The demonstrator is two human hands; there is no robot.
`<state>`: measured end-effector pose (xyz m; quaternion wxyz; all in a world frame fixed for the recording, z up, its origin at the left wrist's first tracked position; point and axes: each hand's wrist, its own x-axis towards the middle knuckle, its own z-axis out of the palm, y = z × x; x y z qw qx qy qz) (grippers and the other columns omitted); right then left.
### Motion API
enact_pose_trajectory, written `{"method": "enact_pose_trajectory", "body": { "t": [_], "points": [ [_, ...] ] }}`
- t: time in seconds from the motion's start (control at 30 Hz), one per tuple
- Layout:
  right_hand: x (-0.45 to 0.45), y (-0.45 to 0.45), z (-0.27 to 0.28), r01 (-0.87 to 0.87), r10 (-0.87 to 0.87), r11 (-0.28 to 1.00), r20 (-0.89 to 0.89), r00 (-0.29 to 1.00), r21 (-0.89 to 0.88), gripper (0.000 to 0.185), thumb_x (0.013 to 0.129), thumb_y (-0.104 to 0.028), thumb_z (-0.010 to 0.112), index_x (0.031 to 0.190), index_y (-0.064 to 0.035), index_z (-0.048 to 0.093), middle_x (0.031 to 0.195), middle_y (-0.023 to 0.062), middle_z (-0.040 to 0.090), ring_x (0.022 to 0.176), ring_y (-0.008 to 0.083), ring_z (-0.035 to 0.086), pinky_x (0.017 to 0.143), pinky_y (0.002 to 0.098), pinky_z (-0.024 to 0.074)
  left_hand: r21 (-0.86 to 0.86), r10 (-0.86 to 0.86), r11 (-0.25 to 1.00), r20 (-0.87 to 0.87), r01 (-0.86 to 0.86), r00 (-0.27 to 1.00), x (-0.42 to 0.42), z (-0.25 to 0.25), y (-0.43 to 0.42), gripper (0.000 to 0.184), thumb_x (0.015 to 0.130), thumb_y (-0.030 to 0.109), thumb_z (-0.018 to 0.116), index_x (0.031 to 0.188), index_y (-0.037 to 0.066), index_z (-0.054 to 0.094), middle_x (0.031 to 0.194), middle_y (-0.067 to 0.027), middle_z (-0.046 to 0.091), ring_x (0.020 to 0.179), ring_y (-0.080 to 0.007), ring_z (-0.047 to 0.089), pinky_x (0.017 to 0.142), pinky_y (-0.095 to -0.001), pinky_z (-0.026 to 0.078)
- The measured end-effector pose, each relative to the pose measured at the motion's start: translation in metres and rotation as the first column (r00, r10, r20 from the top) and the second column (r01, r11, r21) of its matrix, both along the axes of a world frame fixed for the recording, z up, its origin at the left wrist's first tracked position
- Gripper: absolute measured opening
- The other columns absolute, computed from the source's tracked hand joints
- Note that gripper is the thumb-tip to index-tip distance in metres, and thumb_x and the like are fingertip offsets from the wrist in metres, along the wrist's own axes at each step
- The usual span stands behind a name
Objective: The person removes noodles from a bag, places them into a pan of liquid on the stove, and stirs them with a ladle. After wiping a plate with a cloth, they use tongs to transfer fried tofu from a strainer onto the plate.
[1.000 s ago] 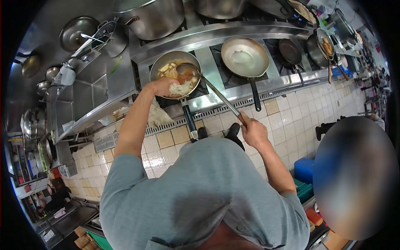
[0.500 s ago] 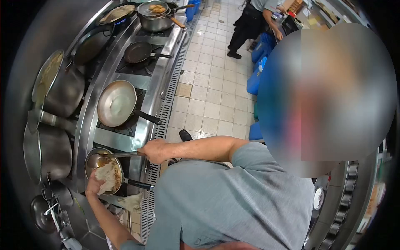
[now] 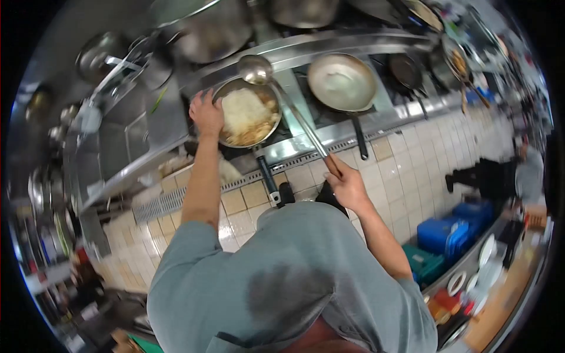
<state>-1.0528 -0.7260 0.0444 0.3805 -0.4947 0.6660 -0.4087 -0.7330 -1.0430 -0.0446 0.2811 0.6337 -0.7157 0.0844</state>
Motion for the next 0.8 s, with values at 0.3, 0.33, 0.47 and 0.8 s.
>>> {"method": "enact_pose_trajectory", "body": {
  "t": [0.3,0.33,0.47,0.8],
  "points": [
    [-0.023,-0.029,-0.091,-0.269,0.258,0.936,0.078,0.963,0.225,0.037,0.100,-0.016,0.063,0.136,-0.0042,0.063,0.078,-0.0008,0.058,0.067,0.0076,0.052,0.056,0.0253,0.0454,0.096,0.287,0.958,-0.361,-0.270,0.887,0.086,-0.071,0.188,0.047,0.087,0.015,0.072,0.131,0.005,0.060,0.120,-0.0206,0.058,0.114,-0.0404,0.054,0.097,-0.0511,0.043],
    [-0.025,-0.031,-0.078,-0.272,0.261,0.935,0.079,0.962,0.227,0.037,0.100,-0.016,0.063,0.136,-0.0042,0.063,0.078,-0.0008,0.058,0.067,0.0076,0.052,0.056,0.0253,0.0454,0.097,0.290,0.957,-0.361,-0.274,0.886,0.087,-0.076,0.206,0.047,0.087,0.015,0.072,0.131,0.005,0.060,0.120,-0.0206,0.058,0.114,-0.0404,0.054,0.097,-0.0511,0.043],
    [-0.023,-0.036,-0.057,-0.287,0.115,0.880,0.417,0.902,0.378,0.037,0.100,-0.022,0.063,0.135,-0.0071,0.064,0.079,-0.0002,0.058,0.071,0.0077,0.057,0.049,0.0248,0.0443,0.177,0.309,0.950,-0.432,-0.257,0.847,0.073,-0.069,0.250,0.050,0.089,0.016,0.072,0.132,-0.002,0.055,0.119,-0.0207,0.057,0.111,-0.0369,0.054,0.097,-0.0467,0.044],
    [-0.141,0.090,-0.054,-0.308,0.304,0.951,-0.092,0.948,-0.036,0.059,0.094,-0.031,0.066,0.144,-0.0022,0.051,0.133,0.0230,0.062,0.121,0.0379,0.059,0.106,0.0442,0.0463,-0.160,-0.273,0.961,-0.689,0.226,0.671,-0.175,0.096,0.252,0.026,0.106,0.016,0.051,0.114,-0.003,0.067,0.110,-0.0157,0.068,0.100,-0.0266,0.064,0.092,-0.0381,0.051]
  ]
}}
